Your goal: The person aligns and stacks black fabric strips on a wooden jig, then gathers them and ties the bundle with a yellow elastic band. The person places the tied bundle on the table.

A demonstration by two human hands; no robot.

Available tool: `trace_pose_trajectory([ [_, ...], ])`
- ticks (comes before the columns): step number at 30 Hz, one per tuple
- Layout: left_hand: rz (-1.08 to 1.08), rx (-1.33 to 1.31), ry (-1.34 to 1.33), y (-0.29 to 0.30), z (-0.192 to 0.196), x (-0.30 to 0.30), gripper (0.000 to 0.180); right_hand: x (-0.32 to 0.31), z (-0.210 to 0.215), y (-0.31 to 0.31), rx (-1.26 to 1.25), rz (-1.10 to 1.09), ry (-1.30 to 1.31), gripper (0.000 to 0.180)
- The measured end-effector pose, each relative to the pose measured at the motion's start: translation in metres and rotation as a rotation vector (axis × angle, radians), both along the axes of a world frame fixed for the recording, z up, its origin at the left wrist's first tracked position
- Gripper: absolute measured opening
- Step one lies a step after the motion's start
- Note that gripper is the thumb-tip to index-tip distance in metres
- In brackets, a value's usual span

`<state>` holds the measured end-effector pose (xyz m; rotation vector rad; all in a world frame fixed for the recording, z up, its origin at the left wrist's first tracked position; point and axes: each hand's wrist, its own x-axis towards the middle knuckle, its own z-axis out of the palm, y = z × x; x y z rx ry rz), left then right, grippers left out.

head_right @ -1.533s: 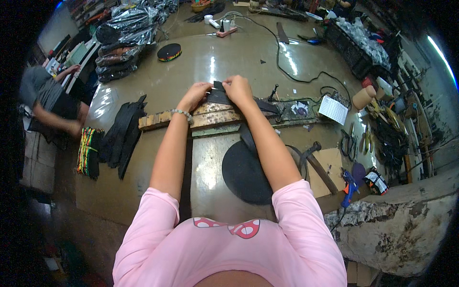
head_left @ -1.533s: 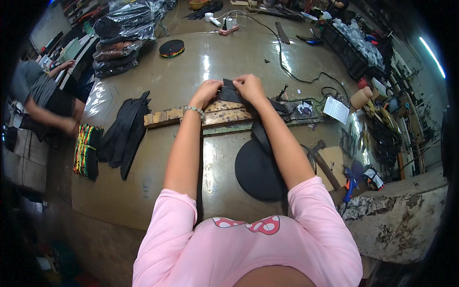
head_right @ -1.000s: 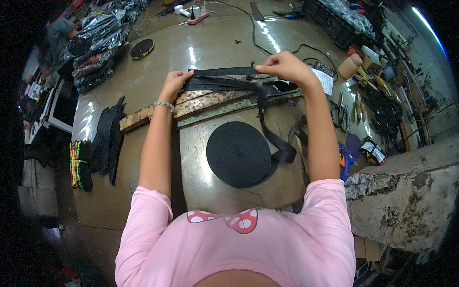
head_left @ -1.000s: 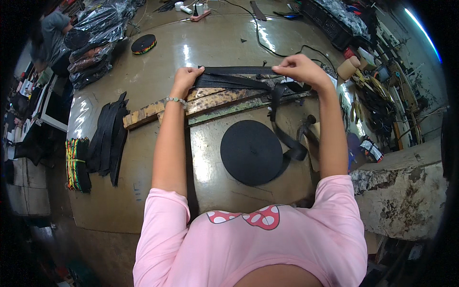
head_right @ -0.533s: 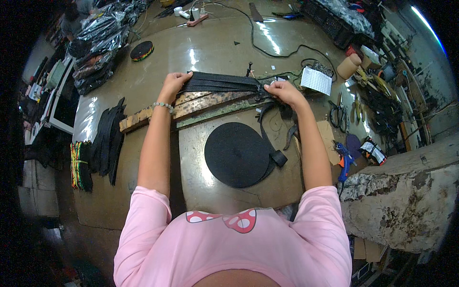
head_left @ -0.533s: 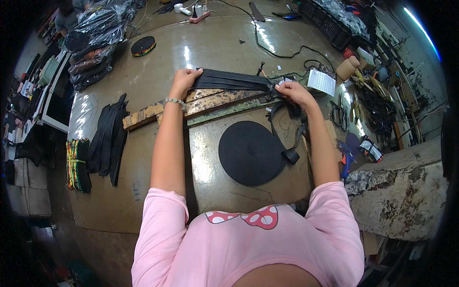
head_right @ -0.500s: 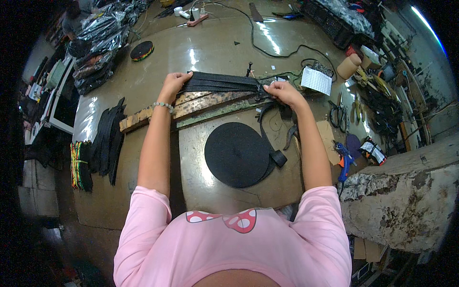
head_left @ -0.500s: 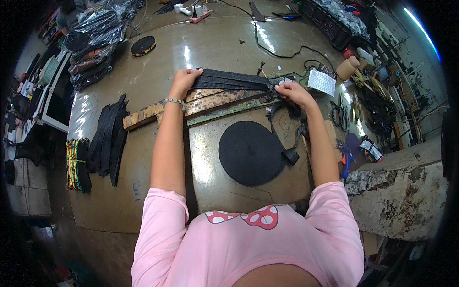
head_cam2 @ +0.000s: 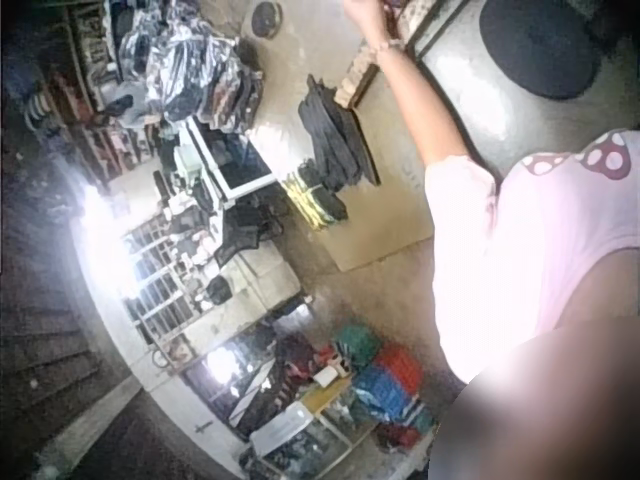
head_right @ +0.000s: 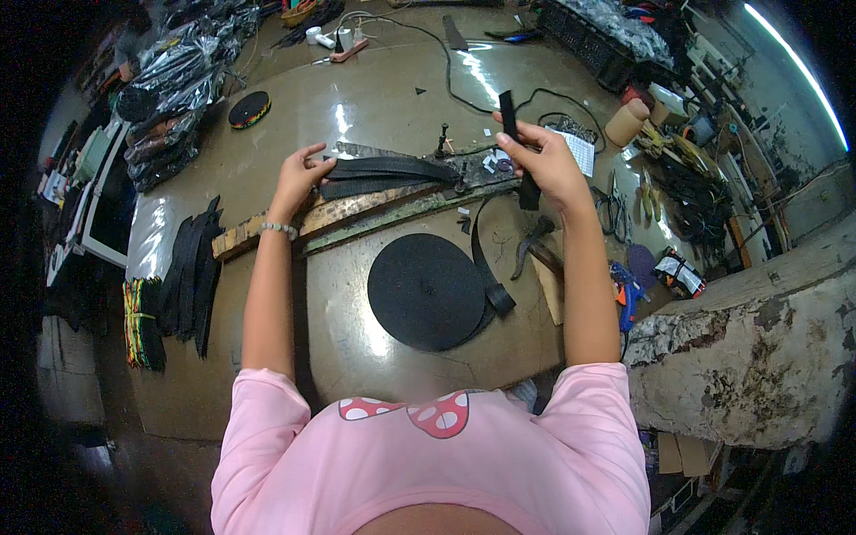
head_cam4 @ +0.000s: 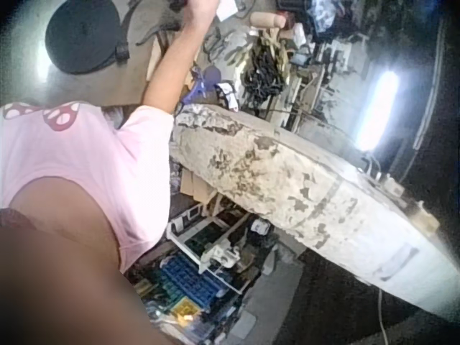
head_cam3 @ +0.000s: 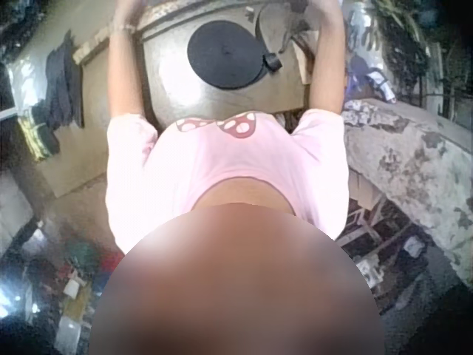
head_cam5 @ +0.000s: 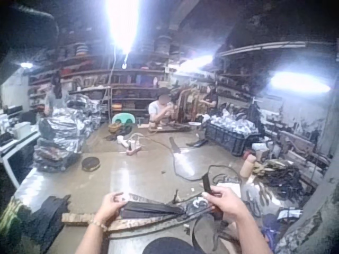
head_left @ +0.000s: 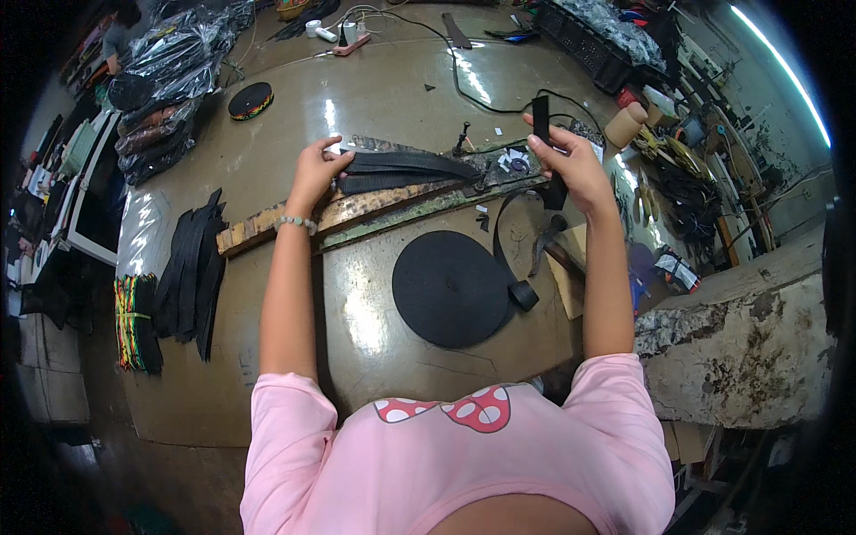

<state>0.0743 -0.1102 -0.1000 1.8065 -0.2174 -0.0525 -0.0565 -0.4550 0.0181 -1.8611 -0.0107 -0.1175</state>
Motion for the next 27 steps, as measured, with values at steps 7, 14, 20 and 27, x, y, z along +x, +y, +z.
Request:
trace_pose_trajectory([
  [7,0.345,0.65,-0.716,-0.015,0.066,-0.062,0.028,-0.015,0.017,0.052,-0.236,-0.06,-0.326,0.044],
  [14,-0.453,-0.441,0.297,-0.089,0.118,-0.127,0.046,-0.034,0.0,0.089,-0.795,-0.058,-0.946,0.049],
  [20,-0.497,-0.702,0.61,-0.085,0.116,-0.118,0.025,-0.046,-0.001,0.084,-1.01,0.156,-1.066,0.043],
  [27,-0.553,-0.617,0.503,-0.084,0.117,-0.12,0.018,-0.057,0.012,0.066,-0.985,0.337,-0.996,0.057],
])
